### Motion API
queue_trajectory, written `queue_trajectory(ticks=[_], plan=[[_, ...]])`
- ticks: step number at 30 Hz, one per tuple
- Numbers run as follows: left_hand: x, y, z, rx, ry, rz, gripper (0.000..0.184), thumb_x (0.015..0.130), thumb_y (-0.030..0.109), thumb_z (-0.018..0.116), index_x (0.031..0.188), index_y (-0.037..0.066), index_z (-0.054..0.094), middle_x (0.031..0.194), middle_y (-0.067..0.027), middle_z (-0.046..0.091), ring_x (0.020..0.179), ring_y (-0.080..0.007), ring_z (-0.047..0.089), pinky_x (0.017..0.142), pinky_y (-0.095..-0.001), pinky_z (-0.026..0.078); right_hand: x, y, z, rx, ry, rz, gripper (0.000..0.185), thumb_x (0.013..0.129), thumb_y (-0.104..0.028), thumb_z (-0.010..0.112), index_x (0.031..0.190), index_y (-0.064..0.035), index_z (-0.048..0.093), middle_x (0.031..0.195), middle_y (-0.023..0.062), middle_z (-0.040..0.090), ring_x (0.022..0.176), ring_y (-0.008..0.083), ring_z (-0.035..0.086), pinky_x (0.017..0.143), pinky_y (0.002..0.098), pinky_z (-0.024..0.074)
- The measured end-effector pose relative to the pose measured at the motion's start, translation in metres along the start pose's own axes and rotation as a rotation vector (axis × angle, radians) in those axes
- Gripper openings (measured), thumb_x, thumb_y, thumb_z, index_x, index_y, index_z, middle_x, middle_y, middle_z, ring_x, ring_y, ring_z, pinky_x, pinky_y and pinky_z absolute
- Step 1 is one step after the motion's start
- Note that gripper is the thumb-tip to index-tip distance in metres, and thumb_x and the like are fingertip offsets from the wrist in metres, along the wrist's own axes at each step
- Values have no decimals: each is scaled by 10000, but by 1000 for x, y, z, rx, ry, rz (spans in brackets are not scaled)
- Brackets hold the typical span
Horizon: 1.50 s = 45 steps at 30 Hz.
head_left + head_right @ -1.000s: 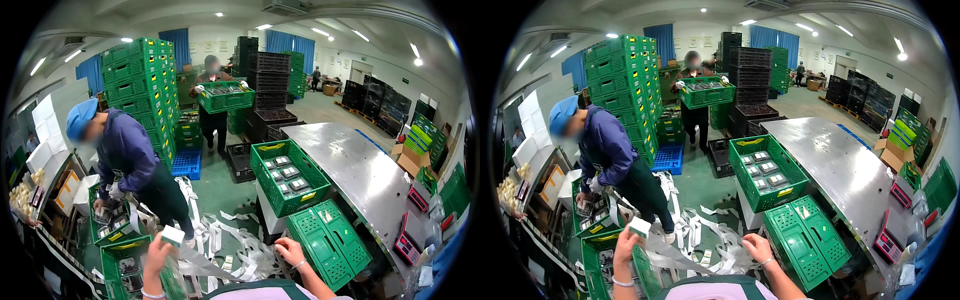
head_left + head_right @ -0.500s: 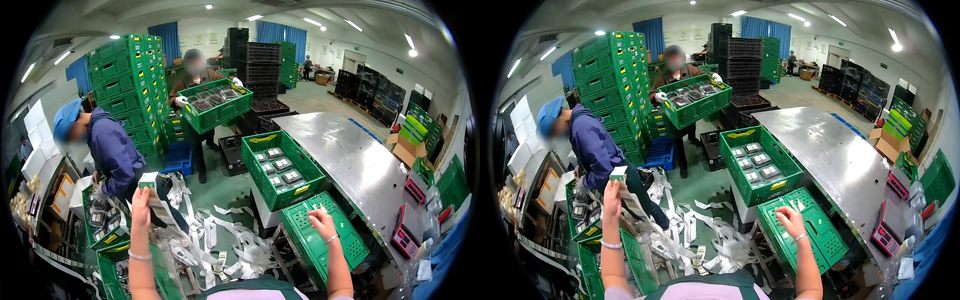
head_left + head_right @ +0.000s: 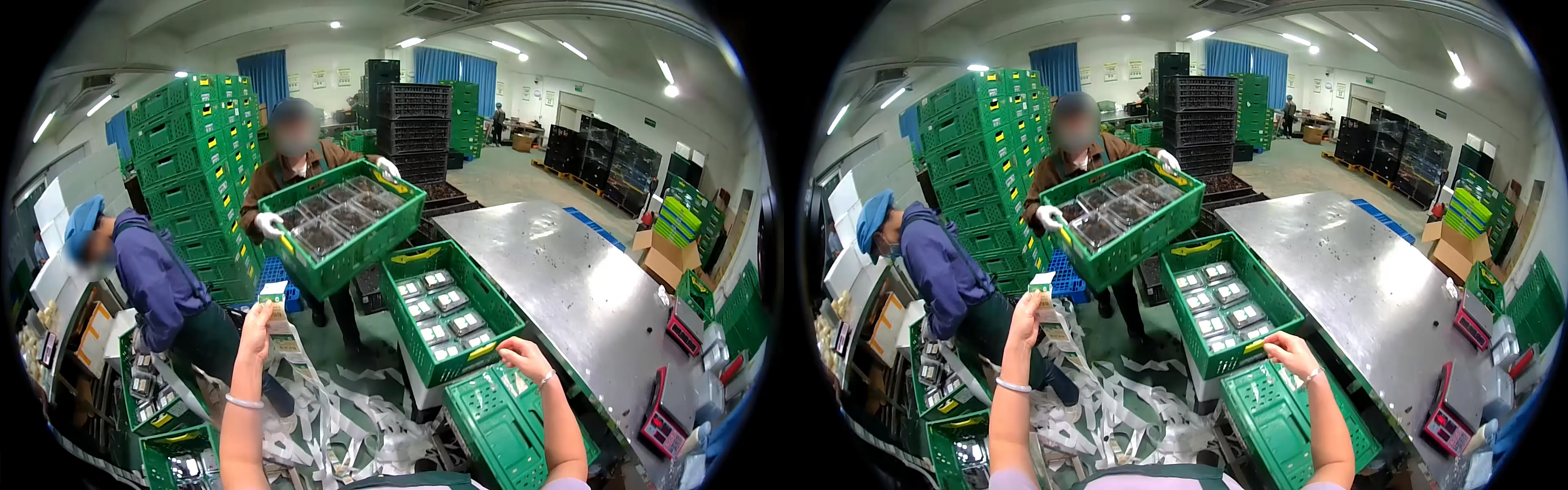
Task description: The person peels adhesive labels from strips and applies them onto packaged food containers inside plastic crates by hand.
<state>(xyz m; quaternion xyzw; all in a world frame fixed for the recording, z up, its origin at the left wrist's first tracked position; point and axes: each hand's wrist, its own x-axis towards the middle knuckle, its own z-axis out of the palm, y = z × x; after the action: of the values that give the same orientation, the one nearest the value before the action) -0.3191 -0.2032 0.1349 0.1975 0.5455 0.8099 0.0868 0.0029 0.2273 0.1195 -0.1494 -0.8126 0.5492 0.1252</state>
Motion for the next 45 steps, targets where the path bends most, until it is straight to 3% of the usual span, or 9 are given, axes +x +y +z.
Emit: queue_trajectory(ticks=[9,18,21,23,27,29,38,41,45], plan=[[54,-40,36,-48,157,26,159,880,213,508,930,68,549,877,-11,600,772,-115,564,713,-273,440,199,-9,-52,-191,152,-295,322,790,-265,612,1008,-37,552,976,117,596,893,188,572,770,302,452],[-17,-25,81,-52,164,-68,198,888,129,472,1058,30,490,959,-44,586,854,-121,566,765,-274,440,355,-12,-48,-1179,661,-352,462,741,-376,619,1057,-56,519,1044,137,545,983,293,522,822,367,427],[-55,-28,84,-29,221,-111,224,880,99,466,1088,15,472,987,-64,572,870,-137,561,790,-288,440,380,-1,-56,-901,298,-54,410,729,-349,629,992,-49,536,984,152,581,929,318,554,795,398,439],[-102,-27,101,-50,361,-171,276,872,91,471,1132,3,446,1045,-83,548,904,-162,551,814,-297,433,374,12,-64,-707,366,-147,358,726,-305,632,906,-12,533,860,167,619,837,273,604,727,395,463],[-176,-19,115,-21,366,-171,335,865,99,484,1172,-12,410,1050,-99,538,914,-180,542,825,-303,426,348,45,-97,-211,17,16,418,662,-309,657,904,-8,495,802,115,584,735,195,550,685,334,433],[-201,-13,114,41,387,-192,339,869,86,479,1184,-5,394,1043,-98,541,890,-174,548,808,-309,437,302,43,-90,-296,243,-170,465,673,-335,654,964,-27,462,838,130,557,780,222,535,698,339,420],[-256,10,76,29,238,-256,401,853,83,476,1223,-33,372,1098,-92,503,974,-149,492,871,-293,375,61,35,-101,-539,446,73,451,745,-458,593,912,-51,497,810,141,560,743,260,527,667,370,409],[-250,19,84,-24,129,-300,335,855,74,464,1173,-23,422,1033,-85,536,894,-127,522,799,-267,414,-43,81,-103,-478,560,192,435,749,-448,586,747,-20,511,693,130,541,625,235,477,586,363,391],[-228,20,90,-4,-105,-402,231,867,69,468,1083,-12,481,946,-37,564,810,-75,532,714,-212,426,-184,101,-85,-473,750,438,435,759,-444,569,813,-12,580,633,101,553,629,198,548,604,338,425]])
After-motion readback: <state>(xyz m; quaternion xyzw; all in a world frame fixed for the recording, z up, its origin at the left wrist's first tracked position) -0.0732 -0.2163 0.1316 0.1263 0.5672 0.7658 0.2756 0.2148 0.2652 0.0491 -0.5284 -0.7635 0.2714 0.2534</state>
